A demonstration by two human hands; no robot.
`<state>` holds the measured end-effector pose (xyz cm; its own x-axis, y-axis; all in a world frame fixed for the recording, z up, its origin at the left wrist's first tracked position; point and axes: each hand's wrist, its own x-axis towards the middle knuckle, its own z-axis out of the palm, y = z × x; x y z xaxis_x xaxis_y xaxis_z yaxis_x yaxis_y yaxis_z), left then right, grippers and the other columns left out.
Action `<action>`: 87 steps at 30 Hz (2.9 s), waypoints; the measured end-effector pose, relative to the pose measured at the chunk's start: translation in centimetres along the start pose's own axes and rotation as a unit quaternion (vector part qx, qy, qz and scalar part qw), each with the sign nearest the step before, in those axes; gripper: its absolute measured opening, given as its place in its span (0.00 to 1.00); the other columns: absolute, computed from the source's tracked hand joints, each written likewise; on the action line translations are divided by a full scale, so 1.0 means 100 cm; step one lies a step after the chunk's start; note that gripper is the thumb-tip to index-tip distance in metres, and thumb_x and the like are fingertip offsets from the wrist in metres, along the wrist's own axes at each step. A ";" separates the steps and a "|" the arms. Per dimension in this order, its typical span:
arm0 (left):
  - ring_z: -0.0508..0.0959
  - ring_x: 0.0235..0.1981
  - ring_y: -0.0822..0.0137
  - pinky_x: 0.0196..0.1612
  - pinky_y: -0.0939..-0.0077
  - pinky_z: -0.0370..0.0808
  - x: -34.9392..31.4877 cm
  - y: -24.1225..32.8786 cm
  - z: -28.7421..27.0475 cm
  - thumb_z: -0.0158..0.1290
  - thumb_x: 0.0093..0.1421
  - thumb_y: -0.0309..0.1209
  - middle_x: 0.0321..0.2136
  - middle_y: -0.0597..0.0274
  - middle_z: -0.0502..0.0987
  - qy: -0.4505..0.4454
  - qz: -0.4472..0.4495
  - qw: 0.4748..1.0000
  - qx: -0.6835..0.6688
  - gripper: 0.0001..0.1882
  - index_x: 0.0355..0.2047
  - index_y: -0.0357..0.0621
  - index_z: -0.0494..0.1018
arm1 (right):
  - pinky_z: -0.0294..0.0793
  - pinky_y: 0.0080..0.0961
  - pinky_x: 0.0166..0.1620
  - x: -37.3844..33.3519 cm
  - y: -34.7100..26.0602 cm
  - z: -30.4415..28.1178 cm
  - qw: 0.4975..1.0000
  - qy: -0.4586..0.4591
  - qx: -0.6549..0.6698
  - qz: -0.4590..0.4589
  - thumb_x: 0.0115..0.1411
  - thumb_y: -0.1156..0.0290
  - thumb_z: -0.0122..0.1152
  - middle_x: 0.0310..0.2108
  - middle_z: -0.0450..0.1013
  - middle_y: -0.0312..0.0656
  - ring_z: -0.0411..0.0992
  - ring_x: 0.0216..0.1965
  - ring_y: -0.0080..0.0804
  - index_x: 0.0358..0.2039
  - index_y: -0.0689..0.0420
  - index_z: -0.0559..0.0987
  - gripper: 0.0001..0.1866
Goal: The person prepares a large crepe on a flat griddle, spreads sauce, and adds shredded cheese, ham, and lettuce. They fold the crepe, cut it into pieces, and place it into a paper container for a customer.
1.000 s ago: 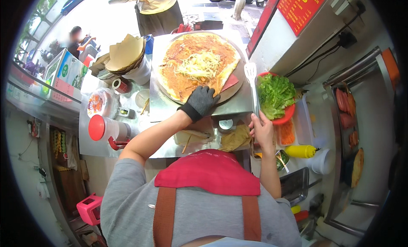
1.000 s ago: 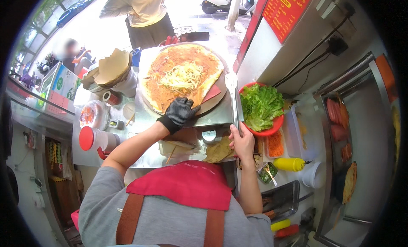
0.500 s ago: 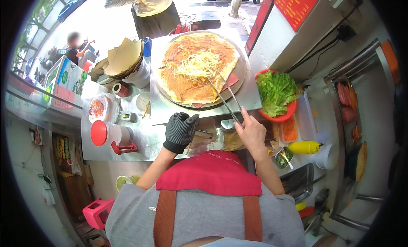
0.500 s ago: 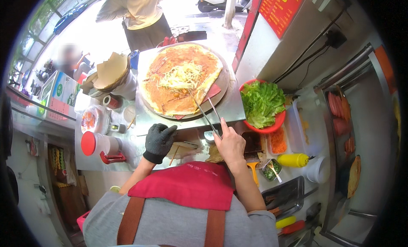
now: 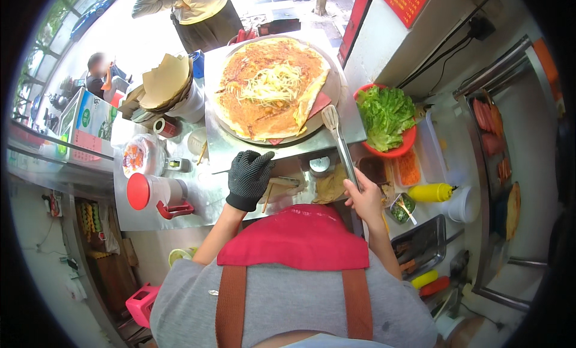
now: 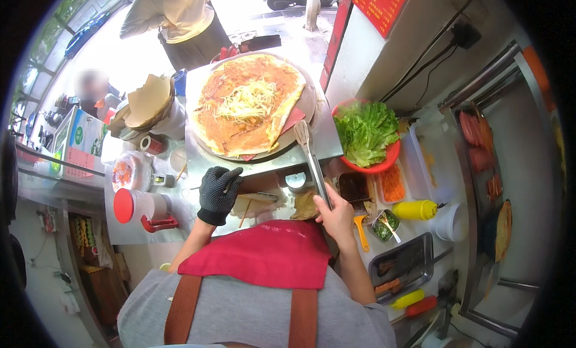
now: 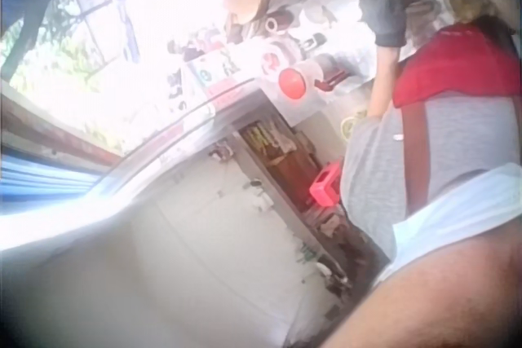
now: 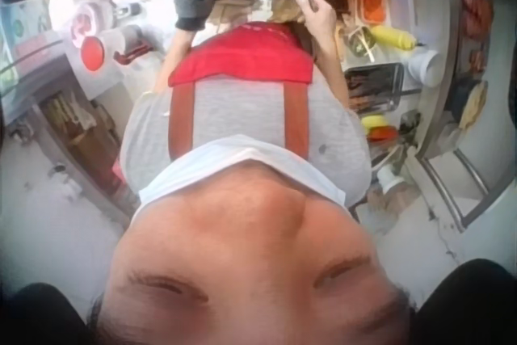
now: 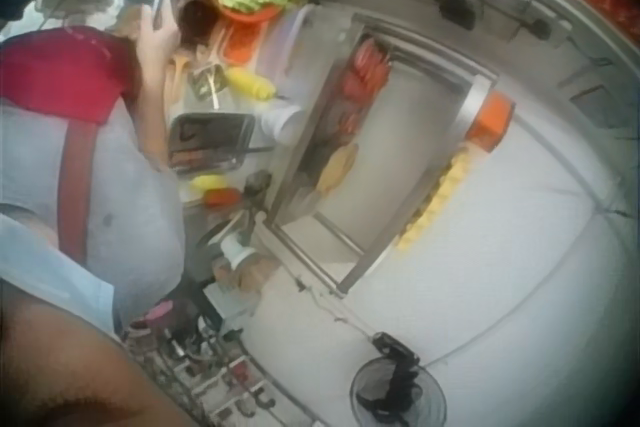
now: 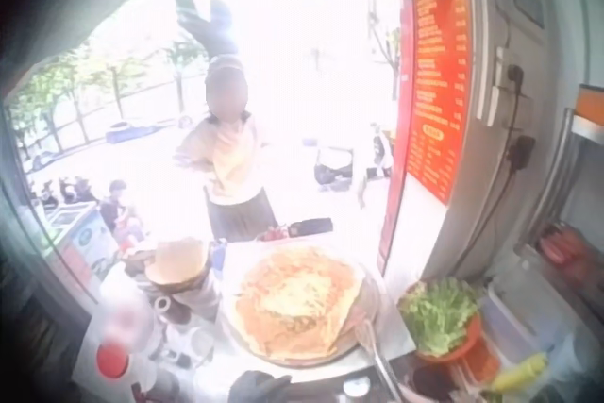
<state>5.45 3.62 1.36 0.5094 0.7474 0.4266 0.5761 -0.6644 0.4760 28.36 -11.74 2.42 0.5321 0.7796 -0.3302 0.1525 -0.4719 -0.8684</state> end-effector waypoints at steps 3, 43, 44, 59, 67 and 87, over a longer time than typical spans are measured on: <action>0.72 0.29 0.56 0.32 0.64 0.69 0.001 0.001 0.005 0.58 0.50 0.30 0.24 0.58 0.73 -0.014 0.025 0.999 -0.014 0.10 0.35 0.49 0.79 | 0.69 0.20 0.20 -0.005 0.013 0.001 1.000 0.006 0.023 -0.020 0.56 0.65 0.59 0.21 0.73 0.38 0.71 0.16 0.23 0.55 0.56 0.70 0.25; 0.73 0.30 0.57 0.32 0.66 0.70 0.004 -0.001 0.008 0.58 0.51 0.30 0.25 0.59 0.74 -0.014 0.014 1.000 -0.016 0.09 0.34 0.49 0.79 | 0.66 0.12 0.16 -0.005 0.019 0.011 0.980 -0.052 0.184 0.046 0.61 0.65 0.55 0.22 0.71 0.36 0.71 0.16 0.20 0.58 0.57 0.67 0.25; 0.73 0.30 0.57 0.33 0.66 0.69 0.003 -0.002 0.008 0.58 0.51 0.30 0.25 0.59 0.73 -0.018 0.013 1.000 -0.004 0.09 0.35 0.49 0.79 | 0.66 0.12 0.16 -0.004 0.019 0.011 0.979 -0.052 0.192 0.043 0.61 0.65 0.55 0.22 0.71 0.35 0.71 0.16 0.20 0.57 0.57 0.67 0.24; 0.73 0.32 0.56 0.35 0.65 0.70 0.017 0.005 0.014 0.57 0.52 0.32 0.26 0.57 0.73 -0.022 0.028 0.999 -0.017 0.11 0.37 0.50 0.78 | 0.66 0.10 0.16 0.022 0.012 -0.015 0.972 -0.096 0.201 0.080 0.63 0.62 0.53 0.22 0.71 0.34 0.71 0.16 0.19 0.48 0.57 0.72 0.16; 0.74 0.33 0.55 0.37 0.65 0.70 0.072 0.012 0.047 0.56 0.53 0.34 0.28 0.56 0.73 -0.083 0.043 0.995 -0.024 0.13 0.39 0.47 0.76 | 0.67 0.12 0.17 0.034 0.007 -0.027 0.975 -0.122 0.174 0.068 0.62 0.64 0.54 0.22 0.72 0.35 0.70 0.16 0.19 0.50 0.57 0.72 0.17; 0.77 0.32 0.51 0.37 0.60 0.73 0.167 0.018 0.122 0.50 0.52 0.33 0.27 0.50 0.77 -0.087 -0.049 0.988 0.117 0.07 0.26 0.45 0.76 | 0.68 0.13 0.17 0.095 0.003 -0.083 0.970 -0.182 0.154 0.049 0.62 0.64 0.53 0.21 0.70 0.34 0.70 0.15 0.20 0.56 0.58 0.68 0.23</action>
<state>22.79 14.96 -0.06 0.5348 0.8106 0.2384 0.7497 -0.5854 0.3087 40.32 -7.89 2.13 0.1938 0.8569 -0.4776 -0.1696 -0.4502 -0.8767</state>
